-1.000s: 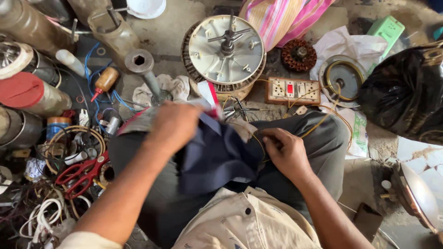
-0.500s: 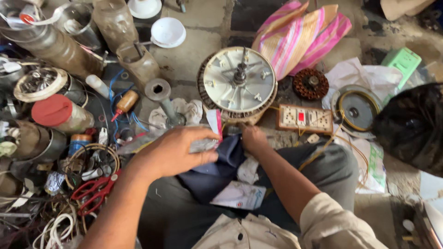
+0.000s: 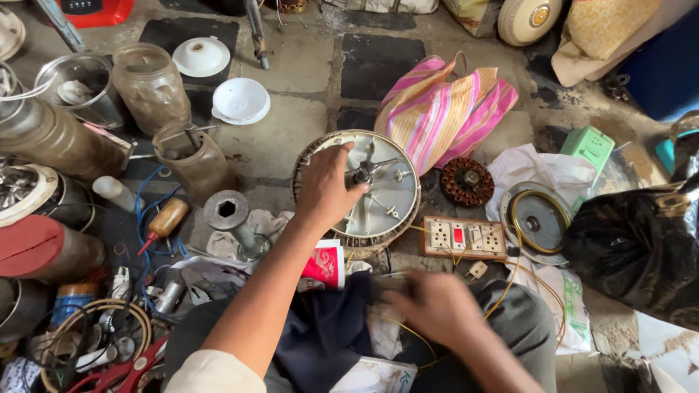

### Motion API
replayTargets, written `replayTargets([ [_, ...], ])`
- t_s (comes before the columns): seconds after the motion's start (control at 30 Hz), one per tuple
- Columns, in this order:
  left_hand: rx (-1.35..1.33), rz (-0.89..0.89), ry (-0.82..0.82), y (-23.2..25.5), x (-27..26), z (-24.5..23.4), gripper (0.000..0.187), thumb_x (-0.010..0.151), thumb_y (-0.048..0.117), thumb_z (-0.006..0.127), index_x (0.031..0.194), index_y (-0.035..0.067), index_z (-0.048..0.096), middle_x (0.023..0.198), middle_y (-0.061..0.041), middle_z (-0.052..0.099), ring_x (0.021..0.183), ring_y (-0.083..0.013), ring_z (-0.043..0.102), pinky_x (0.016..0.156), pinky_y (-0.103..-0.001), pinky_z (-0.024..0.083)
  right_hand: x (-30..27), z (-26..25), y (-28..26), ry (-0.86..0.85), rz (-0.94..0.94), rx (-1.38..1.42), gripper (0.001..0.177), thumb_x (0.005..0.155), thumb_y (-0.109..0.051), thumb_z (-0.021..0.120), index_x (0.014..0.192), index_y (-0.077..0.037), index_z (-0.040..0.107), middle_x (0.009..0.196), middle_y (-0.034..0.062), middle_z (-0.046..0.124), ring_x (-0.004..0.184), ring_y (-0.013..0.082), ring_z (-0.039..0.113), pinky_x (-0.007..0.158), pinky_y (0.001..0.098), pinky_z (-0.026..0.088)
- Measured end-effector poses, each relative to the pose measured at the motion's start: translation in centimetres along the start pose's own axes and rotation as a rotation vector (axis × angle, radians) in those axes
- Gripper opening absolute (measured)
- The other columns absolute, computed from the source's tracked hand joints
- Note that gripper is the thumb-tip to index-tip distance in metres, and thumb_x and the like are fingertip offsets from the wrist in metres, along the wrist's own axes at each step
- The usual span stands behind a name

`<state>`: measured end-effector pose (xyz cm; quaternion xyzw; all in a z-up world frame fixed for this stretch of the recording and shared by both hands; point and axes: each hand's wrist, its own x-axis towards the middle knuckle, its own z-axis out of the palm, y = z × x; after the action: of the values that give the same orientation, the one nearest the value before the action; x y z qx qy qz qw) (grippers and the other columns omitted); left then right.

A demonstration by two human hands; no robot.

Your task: The person disassembles and adjusts components of a ceiling fan motor housing by hand, including removing a metal bracket and manipulating small screws and wires.

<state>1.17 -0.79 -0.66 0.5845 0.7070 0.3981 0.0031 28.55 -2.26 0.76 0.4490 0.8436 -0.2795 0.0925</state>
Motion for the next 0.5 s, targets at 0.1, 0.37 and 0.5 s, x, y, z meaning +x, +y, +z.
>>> replayTargets([
  [0.1,-0.157,0.054,-0.024,-1.2,0.6,1.1,0.062,0.075,0.028,0.087,0.129,0.006,0.064,0.124,-0.018,0.068,0.119,-0.0368,0.060,0.100,-0.045,0.048,-4.2,-5.0,6.4,0.064,0.346,0.809,0.055,0.087,-0.031,0.069,0.132,0.000,0.068,0.104,0.0174,0.079,0.089,0.0257,0.079,0.076,0.0448,0.063],
  [0.37,-0.337,-0.135,0.028,-0.3,1.0,2.8,0.028,0.092,0.031,0.075,0.107,0.007,0.076,0.086,-0.015,0.074,0.078,-0.0336,0.072,0.068,-0.041,0.054,-2.2,-9.2,5.4,0.433,-0.085,0.790,0.063,0.080,-0.027,0.077,0.131,0.003,0.057,0.107,0.0127,0.070,0.097,0.0238,0.068,0.086,0.0382,0.055],
  [0.5,-0.407,-0.148,0.033,0.0,1.0,2.1,0.025,0.091,0.029,0.074,0.104,0.008,0.076,0.083,-0.014,0.074,0.072,-0.0307,0.072,0.063,-0.040,0.054,5.2,-12.0,-0.7,0.551,-0.100,0.317,0.057,0.075,-0.027,0.081,0.121,0.001,0.063,0.093,0.0135,0.072,0.082,0.0216,0.067,0.075,0.0393,0.054],
])
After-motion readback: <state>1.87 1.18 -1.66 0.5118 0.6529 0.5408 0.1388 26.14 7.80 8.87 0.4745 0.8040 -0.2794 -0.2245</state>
